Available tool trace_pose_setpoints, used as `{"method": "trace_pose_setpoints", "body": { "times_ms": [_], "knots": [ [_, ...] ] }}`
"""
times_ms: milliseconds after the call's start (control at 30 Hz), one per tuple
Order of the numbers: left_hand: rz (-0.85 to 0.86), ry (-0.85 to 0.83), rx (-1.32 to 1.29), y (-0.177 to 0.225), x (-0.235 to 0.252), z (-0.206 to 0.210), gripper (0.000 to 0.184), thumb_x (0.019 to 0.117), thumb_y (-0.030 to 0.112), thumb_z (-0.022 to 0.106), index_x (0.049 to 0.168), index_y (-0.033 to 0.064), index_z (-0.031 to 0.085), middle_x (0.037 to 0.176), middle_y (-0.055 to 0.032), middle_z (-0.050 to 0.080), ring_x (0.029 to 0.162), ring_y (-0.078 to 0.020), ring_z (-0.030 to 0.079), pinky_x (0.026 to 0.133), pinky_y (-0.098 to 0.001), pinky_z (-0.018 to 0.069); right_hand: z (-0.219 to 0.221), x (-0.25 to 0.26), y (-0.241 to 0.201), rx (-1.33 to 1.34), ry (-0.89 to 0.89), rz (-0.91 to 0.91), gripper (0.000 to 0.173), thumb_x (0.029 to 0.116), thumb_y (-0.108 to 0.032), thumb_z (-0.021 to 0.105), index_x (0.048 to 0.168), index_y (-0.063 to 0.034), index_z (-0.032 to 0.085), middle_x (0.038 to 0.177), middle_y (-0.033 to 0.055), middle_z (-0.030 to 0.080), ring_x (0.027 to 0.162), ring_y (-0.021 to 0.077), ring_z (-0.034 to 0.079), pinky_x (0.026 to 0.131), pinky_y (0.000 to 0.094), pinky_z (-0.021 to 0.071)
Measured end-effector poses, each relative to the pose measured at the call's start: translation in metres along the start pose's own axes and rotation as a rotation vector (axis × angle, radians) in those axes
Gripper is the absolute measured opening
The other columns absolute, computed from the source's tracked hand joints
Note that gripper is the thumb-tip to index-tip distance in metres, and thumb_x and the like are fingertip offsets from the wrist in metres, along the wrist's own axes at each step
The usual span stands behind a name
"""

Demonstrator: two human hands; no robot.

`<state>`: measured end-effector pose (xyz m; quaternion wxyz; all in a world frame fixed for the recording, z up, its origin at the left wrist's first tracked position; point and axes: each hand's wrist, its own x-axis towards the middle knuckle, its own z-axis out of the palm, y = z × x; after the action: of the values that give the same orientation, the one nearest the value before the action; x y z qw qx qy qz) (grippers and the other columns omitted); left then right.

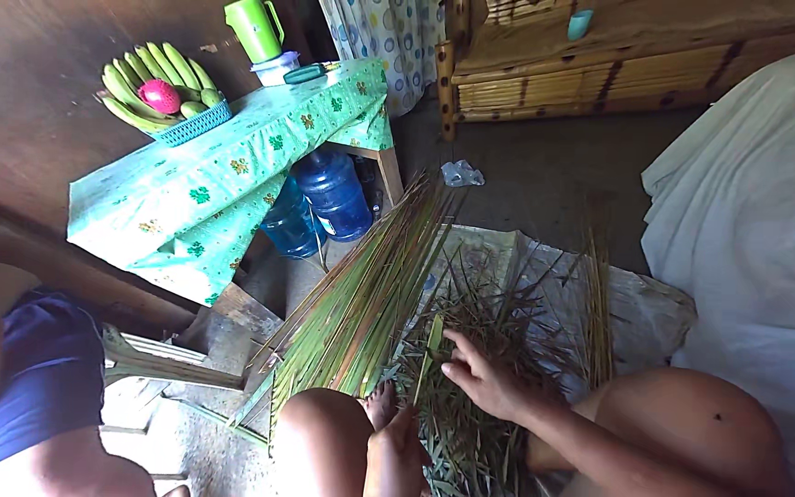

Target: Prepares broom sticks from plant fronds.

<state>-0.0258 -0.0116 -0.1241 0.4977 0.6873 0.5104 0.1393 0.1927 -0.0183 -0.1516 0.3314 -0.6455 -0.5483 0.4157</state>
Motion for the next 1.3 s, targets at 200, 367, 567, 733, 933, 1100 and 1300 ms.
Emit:
{"method": "trace_pose_setpoints", "body": {
  "times_ms": [200,367,567,733,933,1100,1300],
  "knots": [
    [0.006,-0.07,-0.163,-0.007,-0.008,0.002,0.03,0.1064,0.005,0.043,0.126,-0.0043,0.064,0.062,-0.0006,0.063,0.043,-0.0049,0.053,0.041,-0.0232,0.0463,-0.003,0.008,0.007,-0.098,0.053,-0.039,0.07,0.1056,-0.029,0.053,0.164,-0.0066,0.02,0.089,0.0121,0.065,0.079,0.026,0.064,0.081,0.046,0.0539],
    [0.012,-0.083,-0.185,-0.012,-0.018,0.003,0.031,0.1054,0.003,0.042,0.126,-0.0054,0.064,0.06,-0.0004,0.062,0.044,-0.006,0.055,0.042,-0.0248,0.048,-0.013,0.017,0.012,-0.141,0.053,0.012,0.054,0.1087,-0.028,0.047,0.16,-0.0135,0.037,0.117,0.0177,0.069,0.099,0.0297,0.067,0.093,0.049,0.0511],
    [-0.017,-0.088,-0.201,-0.015,-0.017,0.003,0.031,0.1052,0.004,0.042,0.124,-0.0035,0.065,0.062,-0.0004,0.063,0.045,-0.0059,0.055,0.042,-0.0246,0.0472,-0.009,0.017,0.012,-0.191,0.083,-0.05,0.044,0.1102,-0.024,0.041,0.151,-0.0096,0.051,0.138,0.0168,0.064,0.124,0.0316,0.063,0.107,0.05,0.0462],
    [-0.046,-0.124,-0.233,-0.014,-0.012,0.002,0.031,0.106,0.005,0.04,0.123,-0.0027,0.065,0.062,0.0004,0.062,0.043,-0.0042,0.051,0.04,-0.0224,0.0434,-0.009,0.02,0.014,-0.069,0.112,0.032,0.041,0.11,-0.023,0.038,0.144,-0.0101,0.057,0.098,0.011,0.067,0.076,0.0179,0.059,0.075,0.0374,0.0493],
    [-0.042,-0.181,-0.195,-0.009,-0.018,0.012,0.032,0.1059,0.005,0.041,0.127,-0.0036,0.064,0.06,0.0006,0.061,0.044,-0.0054,0.053,0.043,-0.0241,0.0469,-0.012,0.018,0.01,-0.408,0.149,-0.014,0.04,0.1092,-0.023,0.041,0.138,-0.0015,0.06,0.117,0.0217,0.071,0.108,0.0388,0.069,0.093,0.0554,0.0523],
    [-0.101,-0.168,-0.267,-0.017,-0.017,0.017,0.033,0.1062,0.004,0.04,0.125,-0.0038,0.065,0.058,0.0006,0.059,0.042,-0.0048,0.052,0.041,-0.0232,0.0451,-0.038,0.028,0.012,-0.149,0.086,0.281,0.045,0.1114,-0.025,0.039,0.15,-0.002,0.044,0.114,0.0219,0.064,0.092,0.0307,0.064,0.089,0.047,0.0507],
    [-0.12,-0.164,-0.267,-0.017,-0.006,0.009,0.031,0.1066,0.006,0.041,0.122,-0.0022,0.067,0.059,0.0002,0.06,0.042,-0.0051,0.051,0.039,-0.0225,0.0438,0.004,-0.018,-0.011,-0.196,-0.071,0.132,0.036,0.109,-0.027,0.043,0.115,0.0003,0.067,0.093,0.0182,0.067,0.088,0.0319,0.066,0.083,0.0512,0.052]
  ]
}}
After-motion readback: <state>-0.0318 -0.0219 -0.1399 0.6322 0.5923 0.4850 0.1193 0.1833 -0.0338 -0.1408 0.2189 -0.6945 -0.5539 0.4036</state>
